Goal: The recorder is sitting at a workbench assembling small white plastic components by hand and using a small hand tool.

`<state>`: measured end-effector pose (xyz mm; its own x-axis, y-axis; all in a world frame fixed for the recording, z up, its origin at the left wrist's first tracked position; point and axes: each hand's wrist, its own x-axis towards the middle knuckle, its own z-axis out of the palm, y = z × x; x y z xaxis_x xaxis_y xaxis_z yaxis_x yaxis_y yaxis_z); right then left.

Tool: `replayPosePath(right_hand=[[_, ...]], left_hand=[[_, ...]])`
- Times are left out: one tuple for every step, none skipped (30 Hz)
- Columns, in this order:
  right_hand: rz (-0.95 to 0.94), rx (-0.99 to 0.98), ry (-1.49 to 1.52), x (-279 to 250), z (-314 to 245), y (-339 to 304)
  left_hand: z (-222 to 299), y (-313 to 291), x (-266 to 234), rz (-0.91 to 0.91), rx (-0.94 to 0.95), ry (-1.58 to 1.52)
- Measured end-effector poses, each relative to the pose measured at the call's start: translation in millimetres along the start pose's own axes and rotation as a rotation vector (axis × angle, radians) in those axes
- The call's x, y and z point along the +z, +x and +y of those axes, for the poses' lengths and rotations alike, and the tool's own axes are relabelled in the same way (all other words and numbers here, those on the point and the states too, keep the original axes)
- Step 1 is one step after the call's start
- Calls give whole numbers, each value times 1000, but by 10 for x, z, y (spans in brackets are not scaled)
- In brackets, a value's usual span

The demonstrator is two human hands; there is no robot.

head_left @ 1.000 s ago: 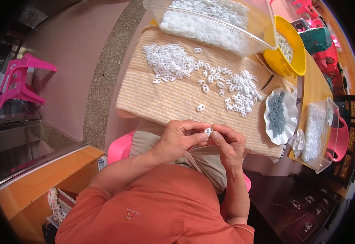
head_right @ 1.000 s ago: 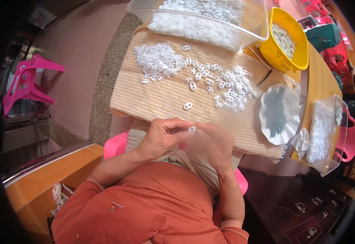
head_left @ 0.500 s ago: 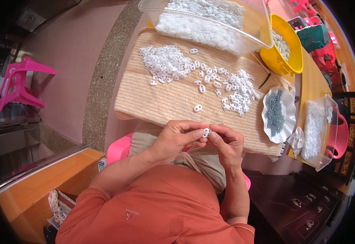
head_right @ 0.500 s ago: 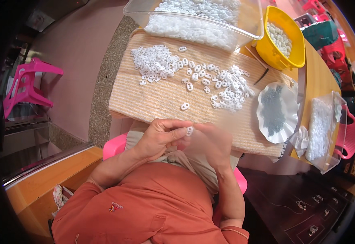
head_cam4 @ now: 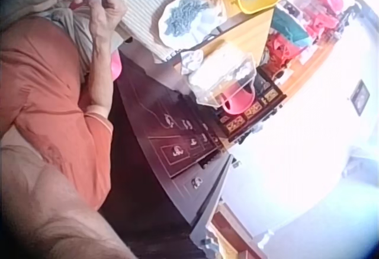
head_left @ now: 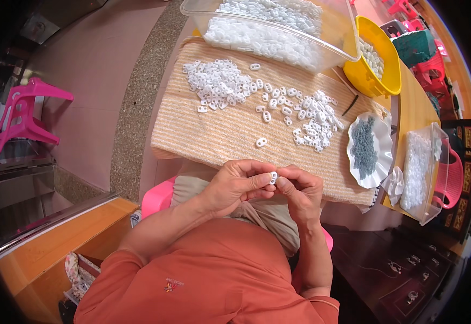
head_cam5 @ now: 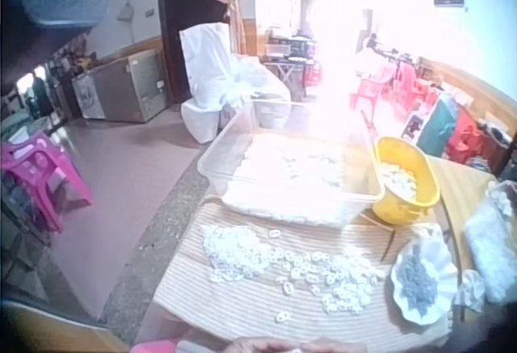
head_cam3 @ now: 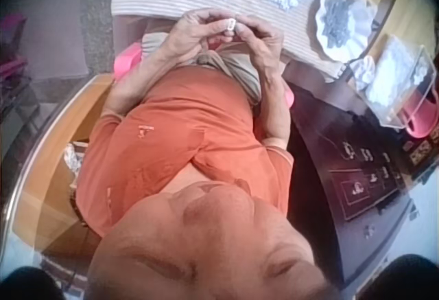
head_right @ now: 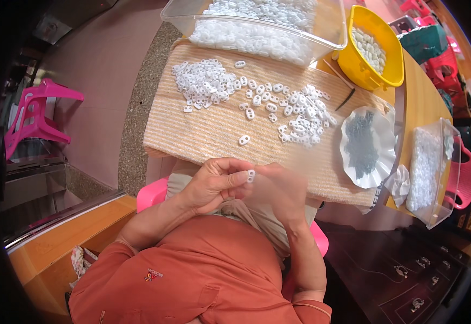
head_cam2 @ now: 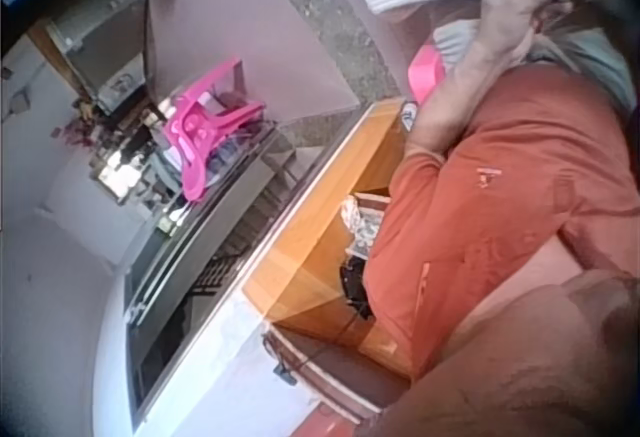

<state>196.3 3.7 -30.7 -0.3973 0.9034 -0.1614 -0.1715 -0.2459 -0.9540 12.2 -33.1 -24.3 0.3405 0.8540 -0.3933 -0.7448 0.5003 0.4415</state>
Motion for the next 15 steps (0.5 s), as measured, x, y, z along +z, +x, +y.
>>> replayPosePath(right_hand=[[1,0,0,2,-9,-4],[-1,-8,-30,3,-17,-8],[-3,-15,-61,4,-21,-11],[-2,-16,-60,3,-19,-17],[-4,-25,-52,4,-14,-25],[-6,-35,-44,4,-9,-29],[-5,-35,-43,1,3,-33],[-6,-42,-40,-3,21,-36],[-6,-49,-37,-7,30,-39],[-5,-50,-37,-13,30,-39],[-16,-64,-90,-21,27,-36],[-27,-77,-144,-26,23,-31],[-25,-78,-144,-19,10,-25],[-25,-64,-172,-4,-12,-17],[-24,-49,-200,3,-25,-14]], left_hand=[[-9,2,-7,-5,4,-9],[-18,1,-9,-5,3,-9],[-27,-2,-11,0,4,-1],[-33,-4,-10,4,4,6],[-35,-4,-8,3,3,7],[-36,-5,-6,0,-1,0],[-39,-7,-2,-3,-4,-7],[-43,-9,0,-3,-5,-6],[-47,-11,2,-2,4,3],[-48,-11,5,-2,13,12],[-46,-14,12,-3,13,13],[-40,-20,22,-6,19,14],[-37,-23,27,-9,25,15],[-32,-24,25,-10,25,16],[-26,-24,22,-10,22,-5]])
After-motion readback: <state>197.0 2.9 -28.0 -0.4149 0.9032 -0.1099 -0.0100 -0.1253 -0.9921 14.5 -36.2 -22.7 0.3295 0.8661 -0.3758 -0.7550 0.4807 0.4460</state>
